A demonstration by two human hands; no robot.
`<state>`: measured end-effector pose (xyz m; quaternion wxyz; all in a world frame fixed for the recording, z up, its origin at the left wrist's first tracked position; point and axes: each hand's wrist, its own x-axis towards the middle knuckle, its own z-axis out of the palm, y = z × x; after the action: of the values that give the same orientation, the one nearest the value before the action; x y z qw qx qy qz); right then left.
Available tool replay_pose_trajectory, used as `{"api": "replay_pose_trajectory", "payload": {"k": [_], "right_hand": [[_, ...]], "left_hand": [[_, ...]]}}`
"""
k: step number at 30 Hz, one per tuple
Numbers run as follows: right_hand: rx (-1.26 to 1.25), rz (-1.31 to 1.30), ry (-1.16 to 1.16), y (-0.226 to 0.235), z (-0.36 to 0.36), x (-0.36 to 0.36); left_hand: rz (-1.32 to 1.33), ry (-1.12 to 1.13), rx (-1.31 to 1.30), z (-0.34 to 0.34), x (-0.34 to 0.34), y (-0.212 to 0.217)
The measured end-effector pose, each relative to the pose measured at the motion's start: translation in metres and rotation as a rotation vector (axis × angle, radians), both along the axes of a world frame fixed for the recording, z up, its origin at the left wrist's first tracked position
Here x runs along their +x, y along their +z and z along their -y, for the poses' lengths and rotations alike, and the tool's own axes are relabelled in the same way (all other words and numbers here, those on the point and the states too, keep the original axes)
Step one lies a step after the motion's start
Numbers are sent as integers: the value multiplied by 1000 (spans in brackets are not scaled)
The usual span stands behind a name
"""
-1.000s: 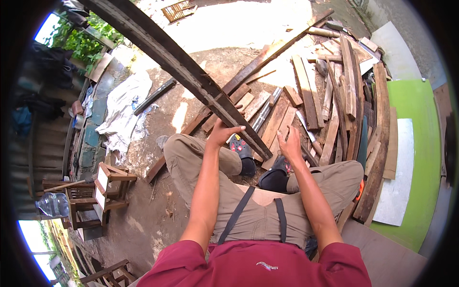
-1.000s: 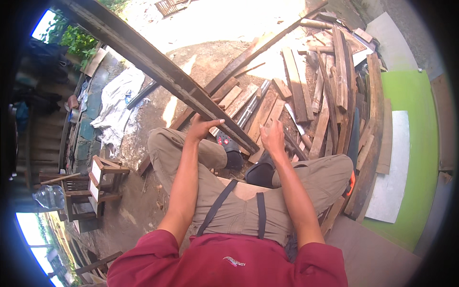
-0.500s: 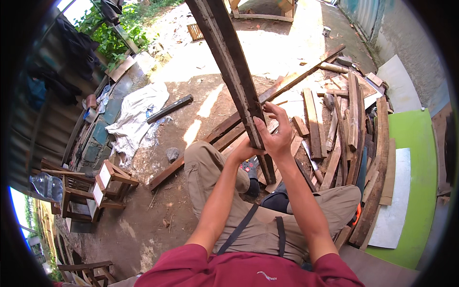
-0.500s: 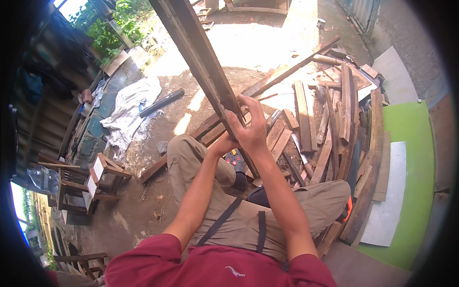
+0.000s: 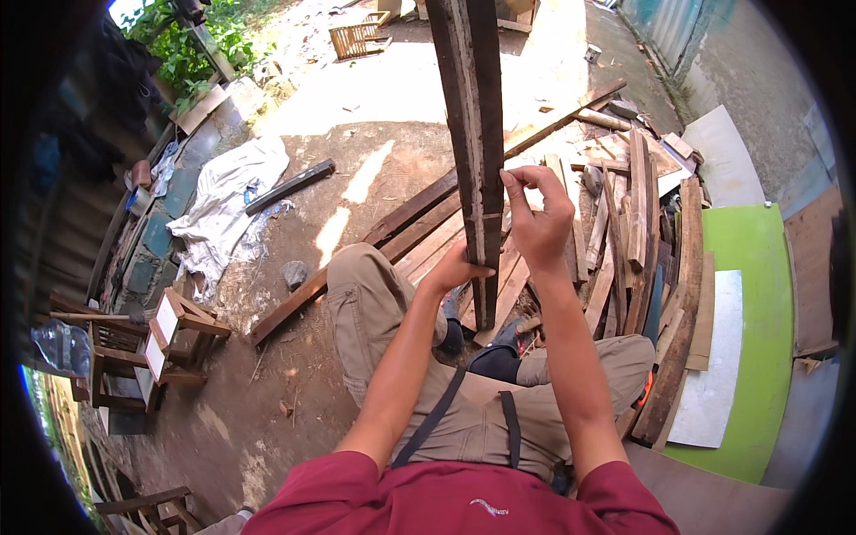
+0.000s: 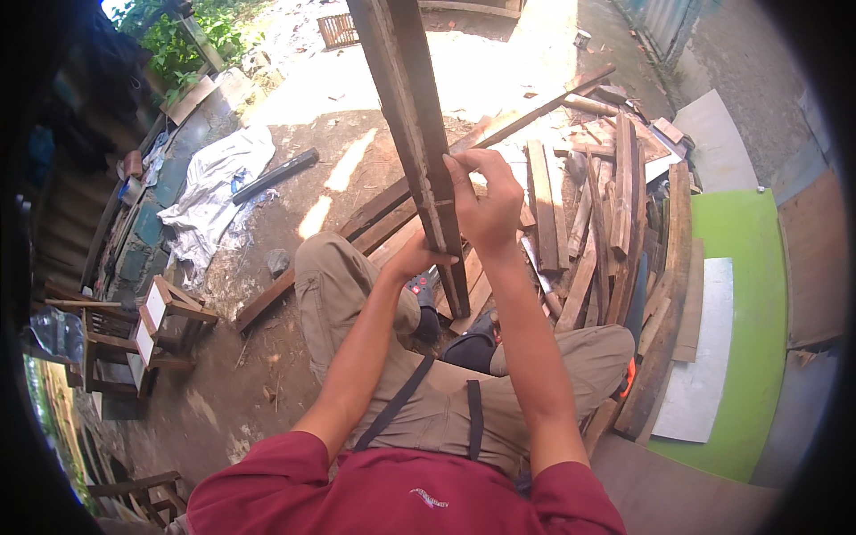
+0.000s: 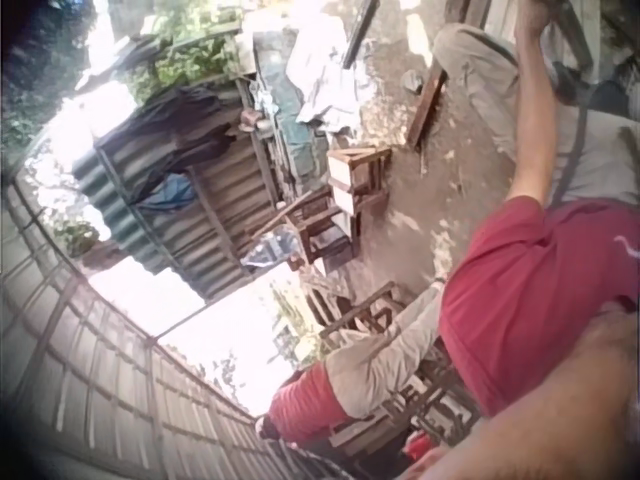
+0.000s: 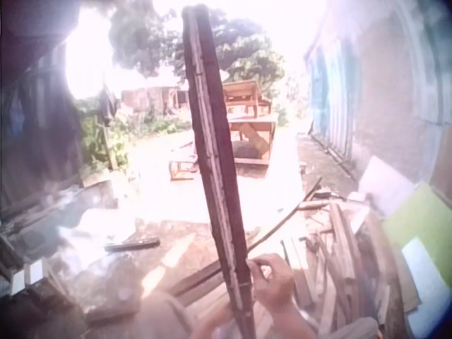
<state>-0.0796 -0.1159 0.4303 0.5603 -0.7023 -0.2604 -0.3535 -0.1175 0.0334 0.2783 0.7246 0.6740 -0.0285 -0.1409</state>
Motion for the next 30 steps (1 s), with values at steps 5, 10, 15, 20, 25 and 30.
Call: {"api": "replay_pose_trajectory", "payload": {"k": [5,10,15,20,25,30], "right_hand": [[112,-586,227,4,16,8],[-40,-486,247,-36,5,7],[-63,-456,301,-48,-9,3],[-46,-500,354,-56,-2,6],[11,-490,300,-45,-13,-5],[6,-373,162,-43,-25,-17]], "left_hand": [[1,12,-45,-6,2,-13],[12,14,-93,-8,0,-2],[-59,7,17,-17,0,3],[26,-191,407,-33,3,34],[469,344,-273,-60,0,117],[429,545,6,-43,47,157]]}}
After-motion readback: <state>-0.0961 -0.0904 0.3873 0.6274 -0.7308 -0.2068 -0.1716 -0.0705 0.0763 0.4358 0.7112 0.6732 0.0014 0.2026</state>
